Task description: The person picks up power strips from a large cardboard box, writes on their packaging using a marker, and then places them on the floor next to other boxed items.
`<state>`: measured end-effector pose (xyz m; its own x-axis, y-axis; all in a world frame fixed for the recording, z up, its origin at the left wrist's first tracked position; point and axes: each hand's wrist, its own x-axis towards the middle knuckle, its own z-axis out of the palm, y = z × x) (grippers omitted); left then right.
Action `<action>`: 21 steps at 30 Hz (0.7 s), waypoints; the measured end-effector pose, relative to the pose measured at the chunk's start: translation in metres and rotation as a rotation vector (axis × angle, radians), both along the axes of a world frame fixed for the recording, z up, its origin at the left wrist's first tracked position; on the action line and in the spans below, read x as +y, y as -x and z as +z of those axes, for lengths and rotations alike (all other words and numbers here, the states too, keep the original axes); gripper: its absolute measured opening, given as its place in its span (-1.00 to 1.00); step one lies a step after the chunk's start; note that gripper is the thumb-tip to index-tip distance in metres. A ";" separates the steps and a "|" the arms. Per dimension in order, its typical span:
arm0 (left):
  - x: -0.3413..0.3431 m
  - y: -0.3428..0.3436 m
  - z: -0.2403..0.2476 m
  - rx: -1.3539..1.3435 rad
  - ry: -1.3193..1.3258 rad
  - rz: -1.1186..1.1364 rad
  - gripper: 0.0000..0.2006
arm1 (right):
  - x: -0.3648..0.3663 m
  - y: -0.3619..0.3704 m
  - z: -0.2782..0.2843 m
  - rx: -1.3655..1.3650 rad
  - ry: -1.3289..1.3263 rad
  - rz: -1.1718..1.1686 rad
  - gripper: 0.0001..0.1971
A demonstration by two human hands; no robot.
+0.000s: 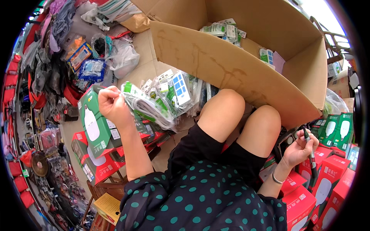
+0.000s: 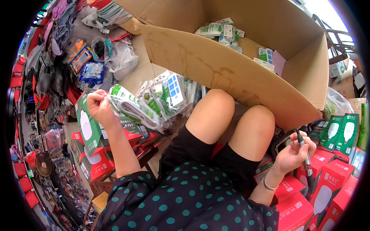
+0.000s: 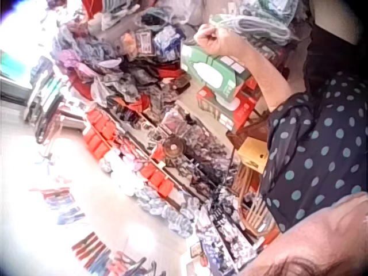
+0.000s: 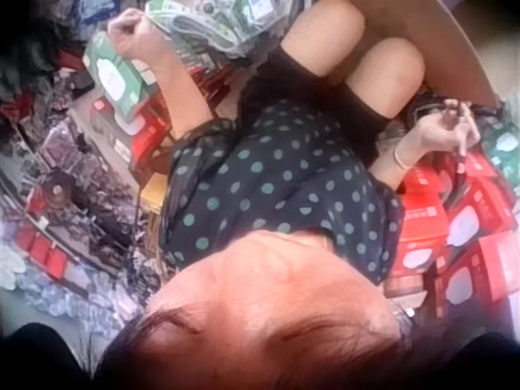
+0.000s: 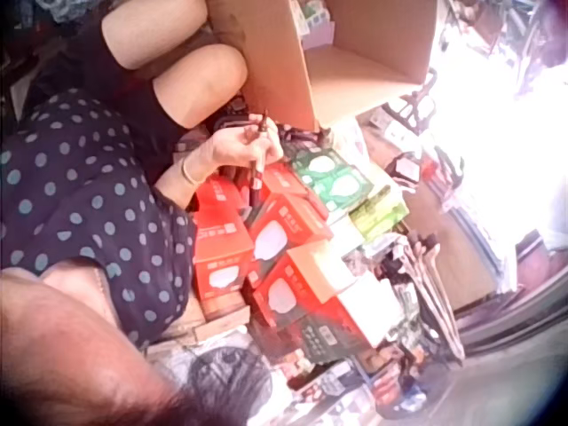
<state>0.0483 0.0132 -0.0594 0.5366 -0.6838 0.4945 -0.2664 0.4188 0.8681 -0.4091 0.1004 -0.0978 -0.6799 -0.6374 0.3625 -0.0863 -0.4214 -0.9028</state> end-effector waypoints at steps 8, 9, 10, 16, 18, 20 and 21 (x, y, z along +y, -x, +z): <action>-0.032 -0.011 -0.082 -0.329 -0.013 0.417 -0.75 | -0.004 -0.010 0.003 -0.005 0.045 0.123 -0.86; -0.024 -0.007 -0.099 -0.553 -0.042 0.367 -0.77 | -0.006 -0.015 0.005 -0.006 0.022 0.047 -0.87; -0.013 0.004 -0.115 -0.810 -0.058 0.354 -0.78 | -0.007 -0.018 0.007 -0.007 -0.005 -0.028 -0.87; 0.068 0.047 -0.235 -0.999 -0.752 -0.447 -0.91 | -0.011 -0.016 0.001 0.018 -0.054 -0.018 -0.88; 0.071 0.051 -0.247 -0.689 -0.978 -0.545 -0.93 | -0.016 -0.014 -0.001 0.025 -0.046 0.000 -0.88; 0.050 0.062 -0.232 -0.574 -0.974 -0.548 -0.89 | -0.023 -0.005 -0.001 0.024 -0.002 0.034 -0.89; 0.036 0.064 -0.217 -0.584 -0.829 -0.509 -0.88 | -0.030 -0.002 0.001 0.053 0.004 0.042 -0.89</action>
<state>-0.0157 0.0488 -0.2767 -0.0622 -0.9898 -0.1285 -0.6845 -0.0514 0.7272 -0.4068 0.0708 -0.0967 -0.6327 -0.6633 0.3997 -0.1163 -0.4289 -0.8958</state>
